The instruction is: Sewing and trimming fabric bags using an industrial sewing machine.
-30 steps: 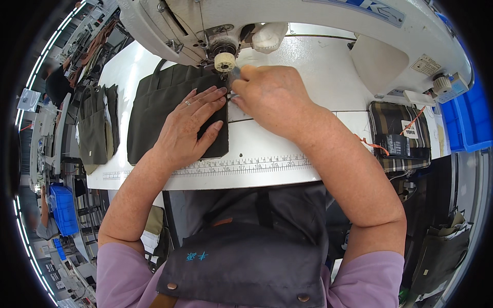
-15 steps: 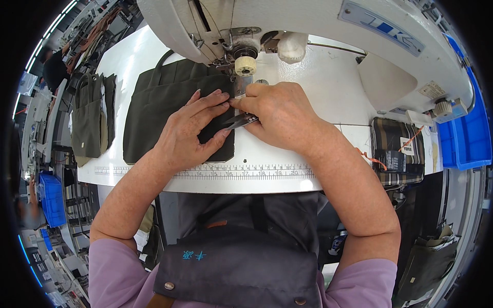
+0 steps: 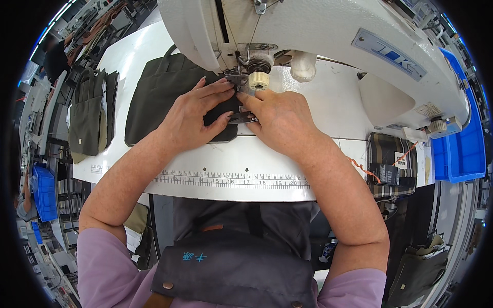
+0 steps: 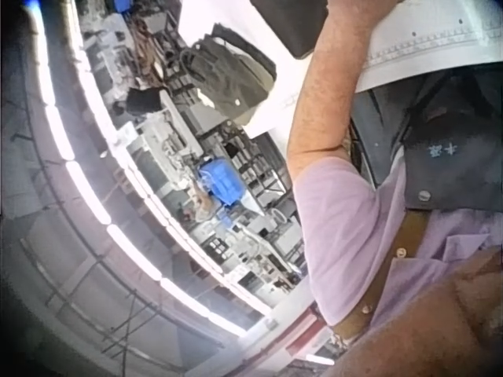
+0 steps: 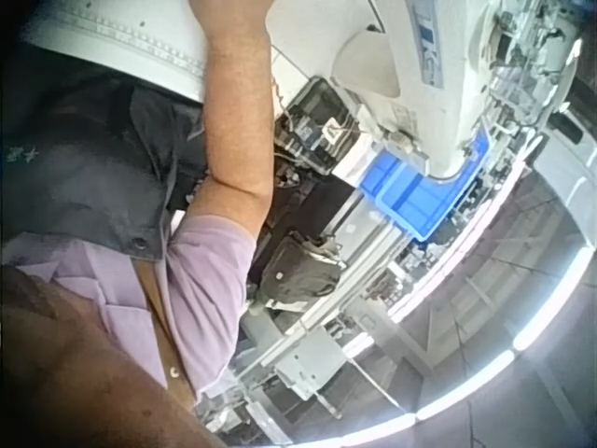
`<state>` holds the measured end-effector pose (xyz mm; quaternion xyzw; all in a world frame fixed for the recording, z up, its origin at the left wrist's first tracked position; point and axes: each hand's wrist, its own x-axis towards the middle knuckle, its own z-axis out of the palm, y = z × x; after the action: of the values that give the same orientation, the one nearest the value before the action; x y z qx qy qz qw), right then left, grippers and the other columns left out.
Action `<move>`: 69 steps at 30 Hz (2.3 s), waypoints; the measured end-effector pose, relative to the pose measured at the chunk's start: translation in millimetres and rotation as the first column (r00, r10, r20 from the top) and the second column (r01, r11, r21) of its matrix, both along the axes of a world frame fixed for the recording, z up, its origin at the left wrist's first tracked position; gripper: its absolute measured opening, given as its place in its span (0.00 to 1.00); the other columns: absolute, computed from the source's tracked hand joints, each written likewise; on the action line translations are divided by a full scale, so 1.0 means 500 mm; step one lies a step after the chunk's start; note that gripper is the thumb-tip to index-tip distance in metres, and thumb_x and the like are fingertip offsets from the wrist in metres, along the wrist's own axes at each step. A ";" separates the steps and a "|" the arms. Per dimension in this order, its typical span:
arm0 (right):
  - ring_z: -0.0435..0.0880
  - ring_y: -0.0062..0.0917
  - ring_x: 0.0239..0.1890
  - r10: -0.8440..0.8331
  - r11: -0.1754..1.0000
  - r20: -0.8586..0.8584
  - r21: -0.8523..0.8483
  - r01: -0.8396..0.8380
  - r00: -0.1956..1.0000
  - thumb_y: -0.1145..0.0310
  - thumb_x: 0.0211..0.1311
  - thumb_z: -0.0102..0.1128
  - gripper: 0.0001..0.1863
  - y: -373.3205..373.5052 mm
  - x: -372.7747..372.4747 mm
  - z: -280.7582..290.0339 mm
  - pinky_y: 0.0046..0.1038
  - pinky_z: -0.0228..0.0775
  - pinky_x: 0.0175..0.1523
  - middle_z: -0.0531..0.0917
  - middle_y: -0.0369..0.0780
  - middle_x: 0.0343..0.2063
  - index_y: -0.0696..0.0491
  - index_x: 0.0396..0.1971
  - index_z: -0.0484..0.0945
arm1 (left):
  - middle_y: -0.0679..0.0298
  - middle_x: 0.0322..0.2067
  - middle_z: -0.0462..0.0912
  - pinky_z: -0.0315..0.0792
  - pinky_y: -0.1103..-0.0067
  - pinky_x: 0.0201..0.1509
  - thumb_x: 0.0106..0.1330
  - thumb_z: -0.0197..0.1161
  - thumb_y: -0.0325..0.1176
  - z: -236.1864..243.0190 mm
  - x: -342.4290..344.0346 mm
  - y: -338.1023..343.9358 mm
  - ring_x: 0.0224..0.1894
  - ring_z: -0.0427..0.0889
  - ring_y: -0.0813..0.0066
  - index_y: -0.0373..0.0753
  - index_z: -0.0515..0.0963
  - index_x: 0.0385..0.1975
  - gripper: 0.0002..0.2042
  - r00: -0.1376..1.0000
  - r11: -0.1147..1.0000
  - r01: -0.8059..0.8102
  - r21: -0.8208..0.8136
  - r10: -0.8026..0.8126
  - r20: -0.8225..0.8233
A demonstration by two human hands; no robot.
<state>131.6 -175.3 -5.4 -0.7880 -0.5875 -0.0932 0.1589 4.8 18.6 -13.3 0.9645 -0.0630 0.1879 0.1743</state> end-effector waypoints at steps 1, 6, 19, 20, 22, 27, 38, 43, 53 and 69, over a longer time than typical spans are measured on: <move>0.87 0.35 0.32 0.002 1.000 -0.005 0.004 -0.002 1.000 0.64 0.54 0.71 0.21 -0.003 0.002 0.003 0.37 0.78 0.37 0.84 0.38 0.32 0.47 0.50 0.85 | 0.55 0.59 0.81 0.63 0.55 0.75 0.62 0.68 0.32 0.001 0.002 0.000 0.67 0.76 0.59 0.33 0.81 0.56 0.21 1.000 1.000 -0.002 -0.013 0.002 -0.002; 0.86 0.36 0.31 0.008 1.000 0.009 0.020 -0.008 1.000 0.67 0.52 0.71 0.18 -0.020 0.026 0.004 0.38 0.78 0.38 0.84 0.38 0.33 0.48 0.46 0.85 | 0.55 0.58 0.81 0.63 0.55 0.75 0.65 0.67 0.34 0.002 0.004 0.002 0.66 0.77 0.58 0.34 0.81 0.56 0.20 1.000 1.000 -0.002 -0.024 0.002 -0.001; 0.86 0.34 0.29 -0.074 0.997 0.140 0.045 0.069 0.987 0.69 0.50 0.71 0.15 -0.015 0.017 -0.003 0.37 0.78 0.35 0.84 0.36 0.30 0.48 0.41 0.83 | 0.56 0.58 0.82 0.63 0.55 0.76 0.67 0.66 0.35 0.004 -0.001 0.001 0.65 0.77 0.60 0.35 0.82 0.53 0.17 1.000 1.000 -0.019 -0.011 0.019 0.001; 0.86 0.35 0.30 -0.122 0.991 0.149 -0.029 0.128 0.981 0.69 0.50 0.71 0.15 -0.014 0.017 -0.005 0.37 0.78 0.35 0.84 0.36 0.30 0.48 0.40 0.83 | 0.56 0.58 0.82 0.63 0.55 0.76 0.67 0.66 0.35 0.002 0.000 0.003 0.65 0.77 0.60 0.35 0.82 0.53 0.17 1.000 1.000 -0.018 -0.009 0.018 0.004; 0.87 0.35 0.30 -0.083 0.996 0.105 0.015 0.082 0.991 0.68 0.52 0.71 0.14 -0.017 0.026 -0.015 0.37 0.78 0.36 0.85 0.37 0.31 0.48 0.40 0.83 | 0.58 0.57 0.83 0.64 0.56 0.76 0.65 0.69 0.37 0.002 -0.002 0.010 0.64 0.79 0.61 0.37 0.83 0.51 0.17 0.999 0.999 0.034 0.011 -0.034 0.012; 0.88 0.37 0.32 -0.063 0.995 0.056 0.086 0.058 0.996 0.61 0.57 0.69 0.12 -0.021 0.032 -0.012 0.39 0.78 0.38 0.86 0.39 0.32 0.49 0.40 0.82 | 0.60 0.55 0.84 0.65 0.60 0.75 0.63 0.71 0.45 0.018 -0.020 -0.001 0.60 0.81 0.63 0.39 0.85 0.42 0.16 0.988 0.988 0.147 0.046 -0.148 0.031; 0.84 0.35 0.44 -0.214 0.960 0.282 0.240 0.147 0.935 0.52 0.59 0.70 0.17 -0.048 0.037 0.014 0.38 0.73 0.53 0.85 0.41 0.37 0.49 0.39 0.88 | 0.61 0.46 0.87 0.82 0.72 0.47 0.59 0.72 0.29 0.033 -0.081 -0.015 0.46 0.87 0.64 0.35 0.85 0.39 0.10 0.985 0.985 0.170 -0.025 -0.170 -0.004; 0.84 0.33 0.43 0.044 0.992 0.011 0.121 -0.045 0.999 0.62 0.57 0.71 0.10 -0.063 -0.037 0.016 0.37 0.77 0.46 0.84 0.37 0.36 0.50 0.36 0.88 | 0.62 0.46 0.87 0.82 0.74 0.47 0.56 0.69 0.23 0.038 -0.081 -0.033 0.43 0.88 0.65 0.36 0.86 0.41 0.11 0.997 0.997 0.070 -0.017 -0.070 -0.018; 0.83 0.32 0.44 0.185 0.967 -0.063 0.189 -0.170 0.981 0.64 0.57 0.71 0.10 -0.061 -0.047 0.009 0.35 0.76 0.47 0.84 0.36 0.36 0.50 0.38 0.88 | 0.64 0.42 0.87 0.81 0.76 0.43 0.57 0.68 0.23 0.025 -0.062 -0.034 0.40 0.87 0.69 0.35 0.87 0.34 0.06 0.998 0.949 0.052 -0.312 -0.058 -0.008; 0.80 0.31 0.34 0.279 0.933 0.014 0.234 -0.275 0.960 0.69 0.51 0.71 0.12 -0.053 -0.050 0.000 0.35 0.70 0.43 0.79 0.34 0.29 0.50 0.37 0.87 | 0.69 0.36 0.86 0.75 0.73 0.49 0.53 0.70 0.22 0.028 -0.068 -0.028 0.41 0.84 0.69 0.39 0.87 0.33 0.08 0.981 0.986 0.163 0.024 -0.165 0.101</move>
<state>106.7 -202.0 -5.1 -0.6739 -0.6760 -0.1307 0.2678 -29.4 4.6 0.9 0.9465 -0.1528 0.2216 0.1780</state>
